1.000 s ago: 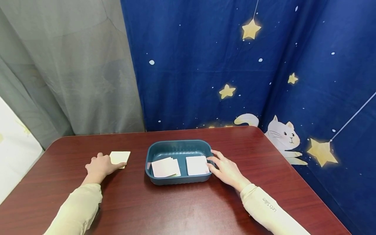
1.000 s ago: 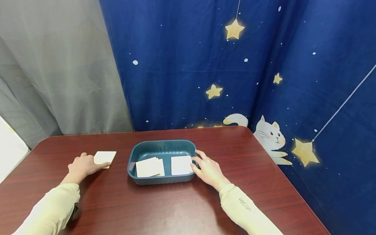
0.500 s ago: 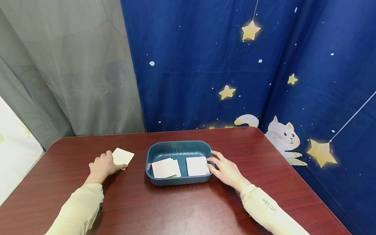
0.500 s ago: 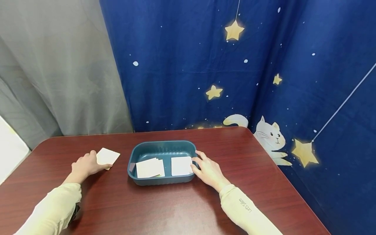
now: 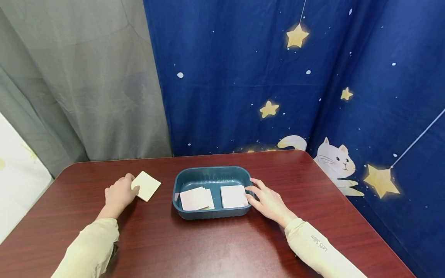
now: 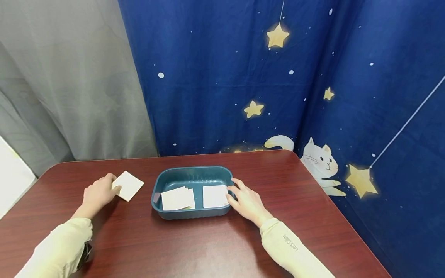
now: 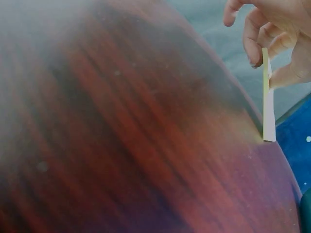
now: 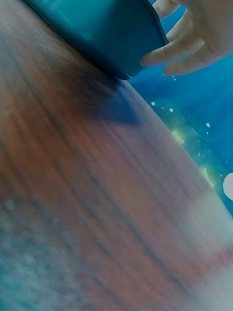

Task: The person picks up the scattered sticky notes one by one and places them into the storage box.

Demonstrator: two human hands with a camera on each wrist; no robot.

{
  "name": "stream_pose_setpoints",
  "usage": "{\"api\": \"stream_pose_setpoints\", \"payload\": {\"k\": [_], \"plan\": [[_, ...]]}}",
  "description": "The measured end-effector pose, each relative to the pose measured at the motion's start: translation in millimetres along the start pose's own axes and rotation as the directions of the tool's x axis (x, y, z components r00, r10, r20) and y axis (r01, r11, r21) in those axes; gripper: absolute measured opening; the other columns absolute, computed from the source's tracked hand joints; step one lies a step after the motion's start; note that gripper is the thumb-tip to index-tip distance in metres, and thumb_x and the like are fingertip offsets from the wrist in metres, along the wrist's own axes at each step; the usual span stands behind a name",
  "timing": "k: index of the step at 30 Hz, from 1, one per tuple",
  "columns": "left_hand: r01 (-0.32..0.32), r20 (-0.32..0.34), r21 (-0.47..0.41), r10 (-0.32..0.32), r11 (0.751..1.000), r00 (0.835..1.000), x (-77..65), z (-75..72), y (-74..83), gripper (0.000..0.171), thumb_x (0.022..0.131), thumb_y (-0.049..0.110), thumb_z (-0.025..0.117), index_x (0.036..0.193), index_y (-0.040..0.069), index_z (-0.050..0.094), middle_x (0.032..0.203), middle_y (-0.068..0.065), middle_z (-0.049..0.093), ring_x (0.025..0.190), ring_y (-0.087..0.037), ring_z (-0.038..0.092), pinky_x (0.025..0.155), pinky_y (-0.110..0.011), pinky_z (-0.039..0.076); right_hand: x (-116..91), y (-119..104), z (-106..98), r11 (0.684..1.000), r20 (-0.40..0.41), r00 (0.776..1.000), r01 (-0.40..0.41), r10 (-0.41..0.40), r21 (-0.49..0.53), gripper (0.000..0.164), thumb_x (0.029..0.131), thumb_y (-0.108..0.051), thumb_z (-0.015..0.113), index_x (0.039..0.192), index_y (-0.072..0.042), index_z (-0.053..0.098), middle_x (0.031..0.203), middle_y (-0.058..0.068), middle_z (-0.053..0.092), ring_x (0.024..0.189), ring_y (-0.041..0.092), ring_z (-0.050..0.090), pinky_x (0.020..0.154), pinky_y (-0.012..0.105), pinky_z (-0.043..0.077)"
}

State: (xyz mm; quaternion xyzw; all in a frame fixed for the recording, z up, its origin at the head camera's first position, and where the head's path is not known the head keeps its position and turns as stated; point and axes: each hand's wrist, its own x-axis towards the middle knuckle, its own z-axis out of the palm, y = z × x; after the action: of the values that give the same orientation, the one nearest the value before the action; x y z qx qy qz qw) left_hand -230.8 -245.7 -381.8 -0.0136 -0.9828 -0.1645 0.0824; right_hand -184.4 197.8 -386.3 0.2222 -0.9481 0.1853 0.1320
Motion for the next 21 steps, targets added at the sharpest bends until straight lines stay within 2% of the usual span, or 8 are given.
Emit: {"api": "stream_pose_setpoints", "payload": {"k": [4, 8, 15, 21], "plan": [[-0.025, -0.057, -0.025, 0.024, 0.999, 0.998, 1.6, -3.5, 1.3, 0.02, 0.078, 0.011, 0.052, 0.095, 0.0, 0.049, 0.081, -0.021, 0.054, 0.071, -0.042, 0.053, 0.056, -0.053, 0.037, 0, 0, 0, 1.0, 0.0, 1.0, 0.002, -0.002, -0.001, 0.028, 0.086, -0.031, 0.056, 0.109, -0.015, 0.062, 0.128, 0.007, 0.042, 0.089, 0.02, 0.058, 0.067, 0.041, 0.046], [-0.063, -0.117, -0.04, 0.058, 0.997, 0.991, 2.1, -6.7, 3.8, 0.02, 0.077, 0.008, 0.049, 0.095, 0.0, 0.051, 0.081, -0.02, 0.055, 0.071, -0.042, 0.054, 0.053, -0.052, 0.037, 0, 1, 1, 1.0, -0.002, 1.0, 0.001, -0.001, -0.002, 0.028, 0.086, -0.031, 0.056, 0.108, -0.015, 0.062, 0.128, 0.007, 0.042, 0.089, 0.02, 0.058, 0.067, 0.041, 0.046], [-0.149, -0.231, -0.037, 0.137, 0.988, 0.963, 1.2, -13.5, 12.9, 0.02, 0.073, 0.002, 0.051, 0.093, 0.0, 0.054, 0.076, -0.018, 0.054, 0.064, -0.037, 0.053, 0.049, -0.051, 0.037, 1, 1, 1, 1.0, -0.004, 1.0, 0.0, 0.0, -0.004, 0.028, 0.086, -0.031, 0.056, 0.108, -0.015, 0.062, 0.128, 0.007, 0.042, 0.089, 0.02, 0.058, 0.067, 0.041, 0.046], [-0.202, -0.28, -0.032, 0.185, 0.979, 0.942, 0.5, -19.6, 20.4, 0.019, 0.073, 0.001, 0.051, 0.092, 0.001, 0.055, 0.073, -0.014, 0.052, 0.058, -0.031, 0.05, 0.047, -0.048, 0.038, 1, 1, 2, 1.0, -0.006, 1.0, 0.001, -0.001, -0.002, 0.028, 0.086, -0.03, 0.056, 0.108, -0.015, 0.062, 0.128, 0.007, 0.042, 0.089, 0.02, 0.058, 0.066, 0.041, 0.046]]}}
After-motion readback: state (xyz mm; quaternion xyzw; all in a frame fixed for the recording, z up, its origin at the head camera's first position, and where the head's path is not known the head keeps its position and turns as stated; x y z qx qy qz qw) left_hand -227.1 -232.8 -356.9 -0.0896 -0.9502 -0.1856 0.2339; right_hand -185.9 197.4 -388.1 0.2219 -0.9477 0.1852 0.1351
